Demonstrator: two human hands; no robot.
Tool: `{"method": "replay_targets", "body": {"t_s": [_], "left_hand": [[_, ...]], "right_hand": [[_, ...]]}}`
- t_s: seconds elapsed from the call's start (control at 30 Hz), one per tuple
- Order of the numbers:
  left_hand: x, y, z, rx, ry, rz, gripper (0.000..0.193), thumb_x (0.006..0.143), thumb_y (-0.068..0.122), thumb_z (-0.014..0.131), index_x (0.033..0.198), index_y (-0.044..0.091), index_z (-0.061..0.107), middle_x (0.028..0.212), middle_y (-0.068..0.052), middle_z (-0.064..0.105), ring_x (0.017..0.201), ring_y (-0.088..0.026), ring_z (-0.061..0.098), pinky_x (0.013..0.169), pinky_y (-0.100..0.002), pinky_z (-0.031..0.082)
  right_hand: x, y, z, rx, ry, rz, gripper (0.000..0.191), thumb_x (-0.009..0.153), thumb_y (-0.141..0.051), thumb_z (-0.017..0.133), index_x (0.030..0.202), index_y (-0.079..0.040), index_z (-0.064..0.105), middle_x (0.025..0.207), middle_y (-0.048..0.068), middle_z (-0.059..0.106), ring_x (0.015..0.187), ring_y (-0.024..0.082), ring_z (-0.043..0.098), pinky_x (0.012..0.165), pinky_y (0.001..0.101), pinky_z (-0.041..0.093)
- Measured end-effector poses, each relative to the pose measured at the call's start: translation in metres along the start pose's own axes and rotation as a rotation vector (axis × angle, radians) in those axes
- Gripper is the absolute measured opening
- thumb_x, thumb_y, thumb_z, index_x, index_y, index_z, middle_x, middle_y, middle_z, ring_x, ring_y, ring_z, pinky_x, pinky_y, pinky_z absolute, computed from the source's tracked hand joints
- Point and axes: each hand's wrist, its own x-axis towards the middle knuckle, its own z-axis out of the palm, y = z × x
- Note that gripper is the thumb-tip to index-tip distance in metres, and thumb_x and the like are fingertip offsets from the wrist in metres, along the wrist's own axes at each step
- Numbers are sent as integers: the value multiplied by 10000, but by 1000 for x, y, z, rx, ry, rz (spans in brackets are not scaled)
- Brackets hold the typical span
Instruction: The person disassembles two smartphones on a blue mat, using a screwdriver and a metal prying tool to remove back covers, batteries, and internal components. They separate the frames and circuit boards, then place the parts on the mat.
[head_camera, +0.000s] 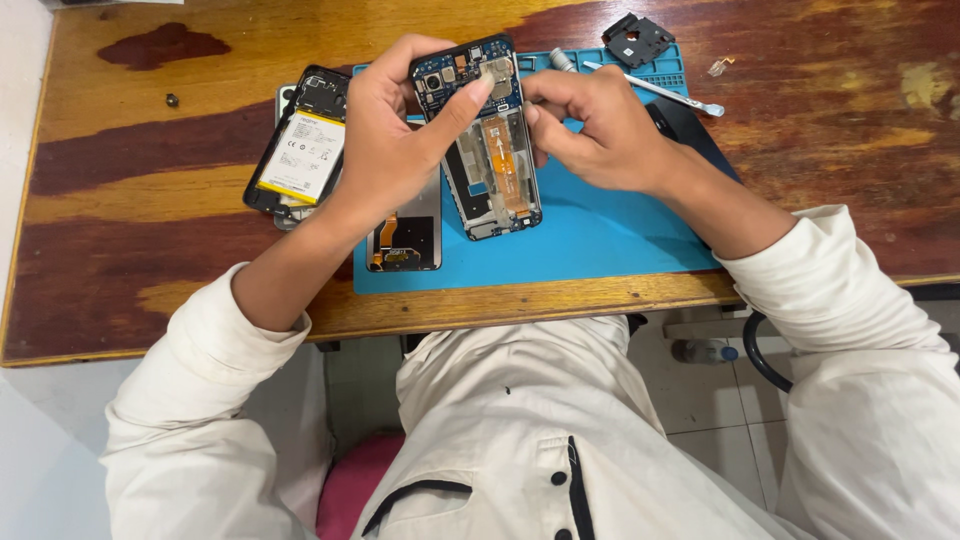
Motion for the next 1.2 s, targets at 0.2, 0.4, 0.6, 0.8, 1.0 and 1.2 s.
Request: {"method": "replay_targets", "body": {"t_s": [0.2, 0.4, 0.6, 0.8, 1.0, 1.2], "left_hand": [[-1, -5, -5, -53, -71, -26, 223, 1081, 97, 714, 1251, 21, 591, 1079, -14, 707, 925, -31, 667, 819, -201, 560], [-2, -9, -10, -23, -138, -55, 354, 1028, 31, 705, 1331, 25, 522, 1165, -28, 677, 1074, -71, 658, 951, -262, 576], [-2, -8, -9, 26, -161, -42, 398, 1013, 63, 719, 1355, 29, 518, 1149, -27, 685, 1051, -76, 663, 910, -262, 586], [-6, -3, -7, 20, -179, -11, 447, 1033, 73, 723, 1415, 14, 499, 1194, -48, 674, 1021, -66, 649, 922, -258, 572], [-6, -1, -6, 24, -189, 3, 436, 1041, 83, 717, 1413, 14, 500, 1135, -43, 668, 1002, -60, 639, 867, -227, 566], [-3, -4, -3, 15, -80, -119, 318, 1134, 158, 622, 1406, 14, 541, 1090, -35, 714, 930, -51, 635, 782, -212, 510]], "right_hand": [[1, 3, 0, 4, -17, 54, 188, 1115, -81, 471, 1096, 26, 624, 751, 54, 682, 685, 105, 713, 575, 248, 529], [1, 14, -1, -3, -12, 78, 246, 1158, -138, 451, 1045, -1, 622, 779, 45, 696, 696, 118, 719, 583, 256, 537], [-3, 16, 2, 38, 30, 79, 210, 1138, -161, 582, 998, -6, 595, 756, 25, 652, 691, 61, 640, 592, 244, 492], [-2, 10, 12, 31, 99, 132, 169, 1099, -167, 666, 1122, 0, 658, 785, -8, 641, 729, -2, 503, 629, 216, 429], [0, 8, 14, 269, 85, 177, 171, 1094, -139, 633, 1189, 4, 637, 938, -45, 666, 827, -20, 559, 698, 200, 468], [-3, 12, 15, 216, 104, 138, 138, 1118, -121, 641, 1151, 12, 624, 935, -36, 666, 859, -16, 565, 733, 200, 482]]}}
